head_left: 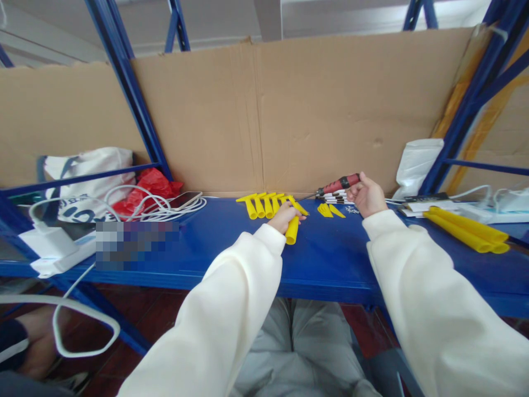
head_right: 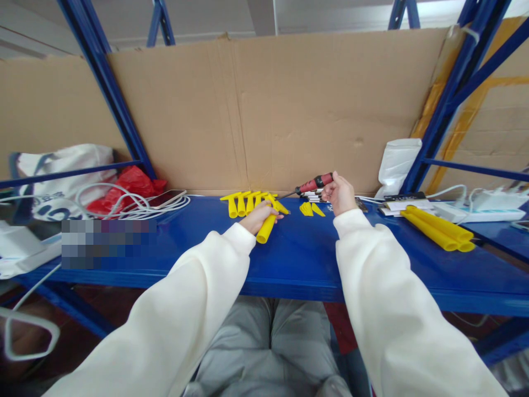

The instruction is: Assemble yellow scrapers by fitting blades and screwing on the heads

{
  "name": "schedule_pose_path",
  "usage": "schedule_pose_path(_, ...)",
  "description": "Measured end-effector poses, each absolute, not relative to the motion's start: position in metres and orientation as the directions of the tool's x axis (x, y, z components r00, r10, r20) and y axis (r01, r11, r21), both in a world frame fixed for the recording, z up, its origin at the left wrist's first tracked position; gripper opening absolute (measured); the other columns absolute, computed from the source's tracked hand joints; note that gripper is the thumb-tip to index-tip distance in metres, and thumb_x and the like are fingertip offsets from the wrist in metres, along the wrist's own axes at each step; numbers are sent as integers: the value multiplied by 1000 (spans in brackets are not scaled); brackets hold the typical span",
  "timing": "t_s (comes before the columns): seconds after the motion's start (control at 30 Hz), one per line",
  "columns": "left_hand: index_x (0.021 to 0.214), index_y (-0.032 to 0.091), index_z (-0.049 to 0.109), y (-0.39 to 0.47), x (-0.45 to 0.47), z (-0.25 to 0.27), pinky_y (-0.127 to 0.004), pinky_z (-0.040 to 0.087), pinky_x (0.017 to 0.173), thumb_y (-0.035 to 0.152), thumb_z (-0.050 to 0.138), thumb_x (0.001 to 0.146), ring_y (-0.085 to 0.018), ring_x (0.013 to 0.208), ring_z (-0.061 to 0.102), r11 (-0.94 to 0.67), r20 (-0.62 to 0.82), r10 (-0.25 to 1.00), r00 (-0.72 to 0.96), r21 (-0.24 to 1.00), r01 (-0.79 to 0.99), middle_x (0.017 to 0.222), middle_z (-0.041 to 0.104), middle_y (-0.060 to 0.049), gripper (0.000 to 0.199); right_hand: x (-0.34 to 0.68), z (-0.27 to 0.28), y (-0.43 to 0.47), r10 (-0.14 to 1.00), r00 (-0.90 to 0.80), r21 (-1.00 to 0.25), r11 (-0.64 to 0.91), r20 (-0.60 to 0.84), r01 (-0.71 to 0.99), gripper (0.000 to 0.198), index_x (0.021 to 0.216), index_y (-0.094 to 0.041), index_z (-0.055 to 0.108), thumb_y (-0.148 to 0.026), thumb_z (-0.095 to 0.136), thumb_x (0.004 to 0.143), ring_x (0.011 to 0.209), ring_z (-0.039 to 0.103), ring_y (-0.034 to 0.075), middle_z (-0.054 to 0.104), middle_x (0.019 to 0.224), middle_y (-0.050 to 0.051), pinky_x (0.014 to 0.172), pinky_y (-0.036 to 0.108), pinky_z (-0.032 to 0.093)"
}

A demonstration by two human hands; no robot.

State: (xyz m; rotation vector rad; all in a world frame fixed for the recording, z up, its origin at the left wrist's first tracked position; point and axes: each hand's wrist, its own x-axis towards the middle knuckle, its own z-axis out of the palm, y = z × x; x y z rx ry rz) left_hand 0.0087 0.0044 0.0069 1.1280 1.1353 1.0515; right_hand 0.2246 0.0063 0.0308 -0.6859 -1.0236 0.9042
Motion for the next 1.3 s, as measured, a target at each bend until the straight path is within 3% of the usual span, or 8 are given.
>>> schedule_pose_path(0.2, 112, 18, 51, 3, 9, 7, -20, 43, 49, -8, 49, 73, -12, 58, 62, 128, -120, 984, 132, 990, -61, 79, 60, -1, 47, 221, 32, 3, 868, 257, -817, 490, 424, -306, 39, 69, -22, 46, -53, 69, 74, 42, 46, 11, 49, 49, -3, 36, 22, 36)
schedule_pose_path(0.47, 115, 18, 51, 3, 9, 8, -20, 45, 48, -8, 50, 73, -13, 59, 63, 131, -124, 984, 126, 990, -52, 81, 62, -2, 49, 219, 33, 2, 842, 320, -789, 528, 435, -315, 43, 73, -22, 50, -51, 80, 63, 44, 44, 8, 49, 58, -6, 35, 20, 34)
schedule_pose_path(0.7, 114, 17, 52, 4, 9, 7, -20, 45, 48, -8, 49, 72, -14, 62, 65, 125, -118, 985, 129, 991, -43, 83, 64, -4, 49, 224, 31, 7, 872, 277, -811, 480, 403, -333, 46, 66, -22, 44, -56, 76, 66, 41, 43, 10, 40, 48, -7, 35, 23, 34)
schedule_pose_path(1.0, 112, 19, 53, 6, 9, 6, -22, 49, 52, -5, 54, 68, -19, 72, 69, 126, -120, 987, 108, 991, -46, 90, 66, -6, 50, 216, 35, -3, 851, 279, -812, 514, 444, -277, 45, 77, -20, 59, -62, 73, 67, 35, 36, 8, 33, 41, -9, 34, 21, 33)
schedule_pose_path(1.3, 106, 21, 51, 4, 8, 7, -21, 45, 49, -7, 50, 73, -19, 77, 69, 131, -124, 985, 118, 990, -55, 82, 61, -3, 43, 212, 40, -11, 855, 307, -822, 500, 418, -272, 30, 72, -20, 56, -45, 74, 75, 43, 49, 8, 52, 51, -5, 39, 18, 40)
